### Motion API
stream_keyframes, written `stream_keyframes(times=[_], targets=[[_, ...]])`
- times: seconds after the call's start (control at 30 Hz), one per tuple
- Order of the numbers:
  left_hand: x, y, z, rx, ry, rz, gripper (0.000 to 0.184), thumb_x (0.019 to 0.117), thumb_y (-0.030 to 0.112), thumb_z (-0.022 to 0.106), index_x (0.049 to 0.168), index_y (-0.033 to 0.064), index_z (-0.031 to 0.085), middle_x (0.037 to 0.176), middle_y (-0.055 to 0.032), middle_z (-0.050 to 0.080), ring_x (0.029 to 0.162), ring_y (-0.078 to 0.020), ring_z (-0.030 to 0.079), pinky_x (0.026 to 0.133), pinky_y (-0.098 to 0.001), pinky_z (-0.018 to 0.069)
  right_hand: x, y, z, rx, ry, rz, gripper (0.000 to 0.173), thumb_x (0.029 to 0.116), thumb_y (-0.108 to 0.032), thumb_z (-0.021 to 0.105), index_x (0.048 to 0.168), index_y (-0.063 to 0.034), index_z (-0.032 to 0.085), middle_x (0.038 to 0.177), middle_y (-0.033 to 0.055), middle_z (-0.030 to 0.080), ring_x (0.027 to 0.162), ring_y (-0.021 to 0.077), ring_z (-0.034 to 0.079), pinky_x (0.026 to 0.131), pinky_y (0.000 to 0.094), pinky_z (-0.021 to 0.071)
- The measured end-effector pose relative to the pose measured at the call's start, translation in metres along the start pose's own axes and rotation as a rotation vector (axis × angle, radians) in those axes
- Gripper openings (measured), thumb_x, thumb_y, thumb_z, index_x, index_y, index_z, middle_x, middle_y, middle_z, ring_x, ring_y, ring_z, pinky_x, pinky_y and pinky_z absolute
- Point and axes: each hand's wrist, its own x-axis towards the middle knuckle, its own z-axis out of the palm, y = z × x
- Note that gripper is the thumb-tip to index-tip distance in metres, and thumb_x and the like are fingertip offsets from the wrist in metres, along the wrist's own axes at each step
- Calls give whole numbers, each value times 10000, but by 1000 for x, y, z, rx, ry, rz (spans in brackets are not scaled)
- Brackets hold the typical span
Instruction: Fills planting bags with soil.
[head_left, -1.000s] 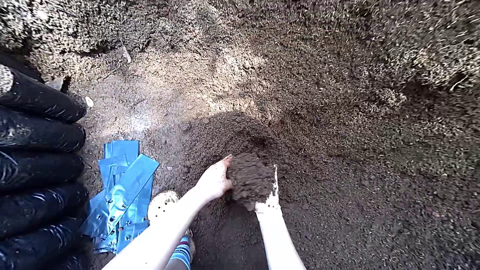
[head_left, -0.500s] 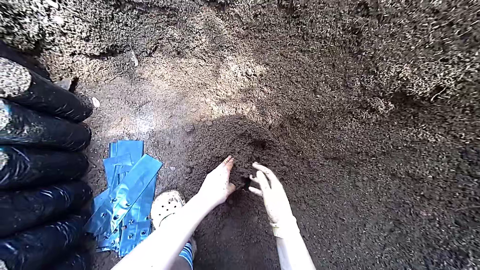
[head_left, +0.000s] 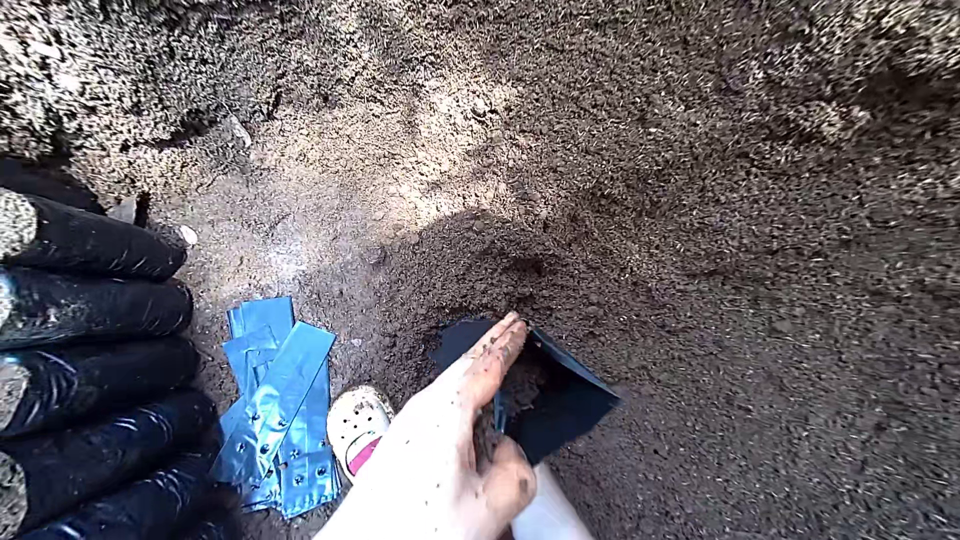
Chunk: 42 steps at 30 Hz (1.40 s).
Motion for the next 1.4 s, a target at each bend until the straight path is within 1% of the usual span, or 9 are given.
stream_keyframes(times=[0.07, 0.2, 0.33, 0.43, 0.57, 0.77, 0.93, 1.07, 1.4], targets=[[-4, 5, -3, -117, -61, -2, 732, 837, 100, 671, 1536, 33, 465, 1599, -67, 458, 1431, -23, 449, 1146, -175, 391, 67, -3, -22, -42, -387, -213, 770, 1068, -551, -41, 1611, -19, 80, 1641, 230, 246, 1478, 272, 356, 1156, 441, 409], [18, -35, 9, -201, -210, -211, 786, 813, 89, 671, 1565, 104, 442, 1605, -10, 451, 1415, -13, 455, 1139, -224, 410, 136, -41, 14, 218, -134, -229, 667, 1074, -577, 194, 1597, -166, 232, 1598, 134, 350, 1447, 283, 380, 1130, 596, 361], [45, -102, 33, 148, -412, -456, 772, 936, 62, 640, 1629, 115, 302, 1696, -71, 278, 1535, -190, 333, 1241, -426, 304, 179, -36, -4, 175, -72, -236, 813, 999, -731, 97, 1590, -190, 238, 1592, 140, 354, 1440, 305, 377, 1092, 632, 363], [40, -106, 35, 236, -403, -417, 589, 938, 24, 582, 1500, 192, 529, 1695, -62, 277, 1496, -214, 403, 1177, -420, 400, 179, -35, -12, 118, -56, -249, 792, 1019, -699, 79, 1601, -177, 207, 1609, 156, 322, 1446, 304, 363, 1103, 619, 354], [33, -106, 32, 335, -450, -473, 468, 1029, 225, 541, 1496, 257, 545, 1663, -42, 354, 1423, -264, 500, 1089, -522, 471, 156, -49, -23, 117, -204, -220, 758, 1006, -717, 115, 1414, -157, 423, 1259, 122, 601, 1136, 259, 606, 896, 529, 533], [49, -101, 26, 146, -374, -438, 665, 948, 80, 640, 1573, 73, 414, 1663, -83, 351, 1505, -204, 390, 1225, -415, 327, 64, -55, -20, -3, -447, -175, 634, 1055, -589, 159, 1090, -160, 624, 913, 49, 744, 856, 204, 731, 724, 434, 619], [48, -98, 32, 107, -337, -448, 758, 921, 90, 694, 1596, 56, 351, 1649, -112, 369, 1485, -219, 420, 1211, -427, 351, 9, -36, -27, -143, -444, -112, 646, 1038, -655, 224, 1136, -191, 663, 986, 47, 762, 903, 215, 742, 757, 453, 626], [39, -91, 32, 173, -346, -474, 725, 905, 119, 752, 1516, -54, 401, 1570, -209, 440, 1437, -296, 467, 1190, -450, 370, -12, -24, -39, -491, -464, -391, 432, 1112, -307, 276, 1441, -89, 450, 1233, 24, 670, 1067, 111, 680, 906, 338, 590], [28, -102, 31, 227, -368, -392, 784, 915, 70, 690, 1606, 51, 320, 1700, -93, 260, 1526, -227, 352, 1216, -415, 348, -34, -42, -21, -1286, -333, -623, 399, 1009, -168, 572, 1379, -20, 584, 1448, 120, 576, 1291, 179, 598, 1008, 363, 569]])
